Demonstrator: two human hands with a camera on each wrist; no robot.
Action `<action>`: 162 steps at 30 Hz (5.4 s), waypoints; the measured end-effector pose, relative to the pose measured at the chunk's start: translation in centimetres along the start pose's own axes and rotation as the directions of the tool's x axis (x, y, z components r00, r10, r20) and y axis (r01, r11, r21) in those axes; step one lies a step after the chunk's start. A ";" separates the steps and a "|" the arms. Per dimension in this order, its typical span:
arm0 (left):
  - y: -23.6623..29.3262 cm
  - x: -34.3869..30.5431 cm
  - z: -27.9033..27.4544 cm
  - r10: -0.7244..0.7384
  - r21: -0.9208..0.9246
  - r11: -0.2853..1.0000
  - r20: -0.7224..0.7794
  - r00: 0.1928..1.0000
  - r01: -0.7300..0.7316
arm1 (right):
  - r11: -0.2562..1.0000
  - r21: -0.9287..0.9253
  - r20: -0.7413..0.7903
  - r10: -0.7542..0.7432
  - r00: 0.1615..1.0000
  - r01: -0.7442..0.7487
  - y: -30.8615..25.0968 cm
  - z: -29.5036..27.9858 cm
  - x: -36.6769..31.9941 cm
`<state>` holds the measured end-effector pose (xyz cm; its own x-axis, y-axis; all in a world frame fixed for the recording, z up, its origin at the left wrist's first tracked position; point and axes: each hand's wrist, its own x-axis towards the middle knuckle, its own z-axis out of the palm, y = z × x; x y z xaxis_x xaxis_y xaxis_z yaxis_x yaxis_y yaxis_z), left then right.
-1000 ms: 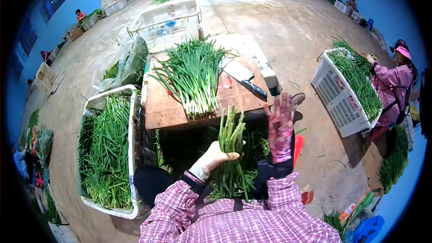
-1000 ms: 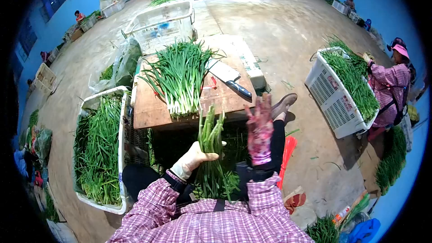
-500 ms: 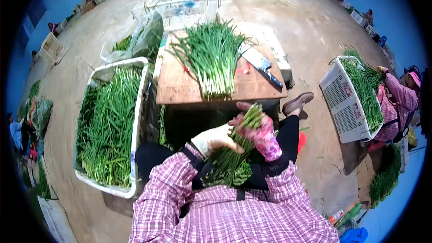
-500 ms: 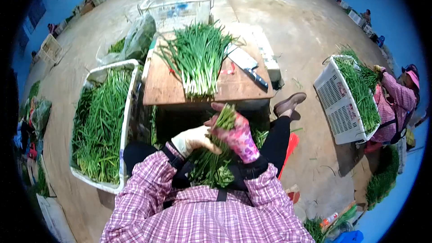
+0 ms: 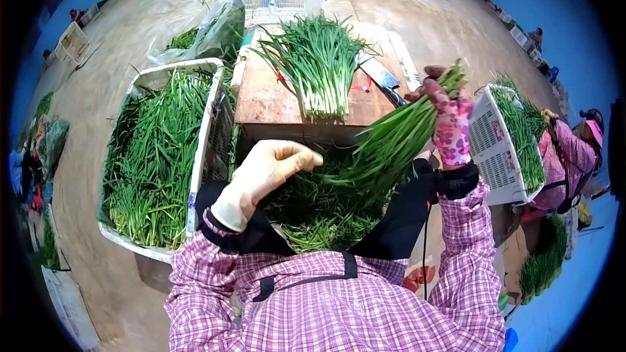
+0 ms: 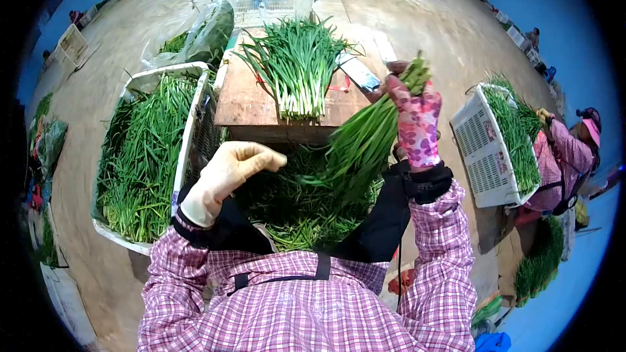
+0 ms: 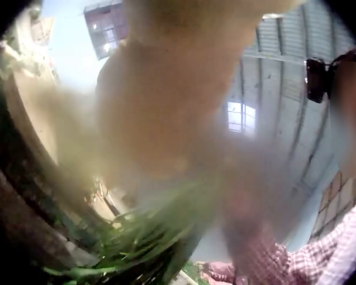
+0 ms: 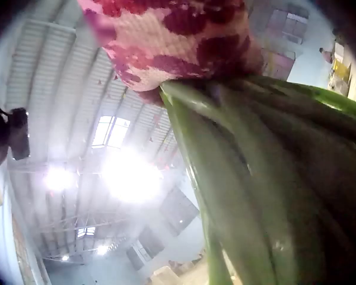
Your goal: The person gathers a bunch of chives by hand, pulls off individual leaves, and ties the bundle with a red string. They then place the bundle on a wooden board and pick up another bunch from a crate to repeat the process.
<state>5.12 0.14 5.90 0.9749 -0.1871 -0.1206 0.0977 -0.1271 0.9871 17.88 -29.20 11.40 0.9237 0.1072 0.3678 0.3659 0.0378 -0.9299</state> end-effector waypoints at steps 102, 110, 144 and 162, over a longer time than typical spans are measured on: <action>-11.2 2.0 -7.1 0.141 -0.739 0.251 -0.611 0.779 -0.625 | 0.905 -0.398 0.506 0.354 0.787 -0.151 5.4 14.1 -5.8; -11.3 2.4 -5.3 0.114 -0.794 0.310 -0.515 0.850 -0.523 | 0.887 -0.295 0.493 -0.177 0.852 0.355 7.4 15.6 -7.1; -12.9 6.5 -6.8 -0.508 -0.705 0.371 -0.699 0.504 -0.604 | 0.730 -0.539 0.476 -0.148 0.867 0.420 7.9 10.0 -5.9; -10.3 7.4 -3.6 -0.446 -0.609 0.478 -0.789 0.422 -0.634 | 0.872 -0.335 0.291 0.457 0.840 -0.358 9.4 15.5 -6.6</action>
<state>12.08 3.56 -4.81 0.5255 0.7466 -0.4081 -0.4493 0.6508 0.6121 13.47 -14.18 0.17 0.9106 0.3964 -0.1171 0.0261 -0.3380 -0.9408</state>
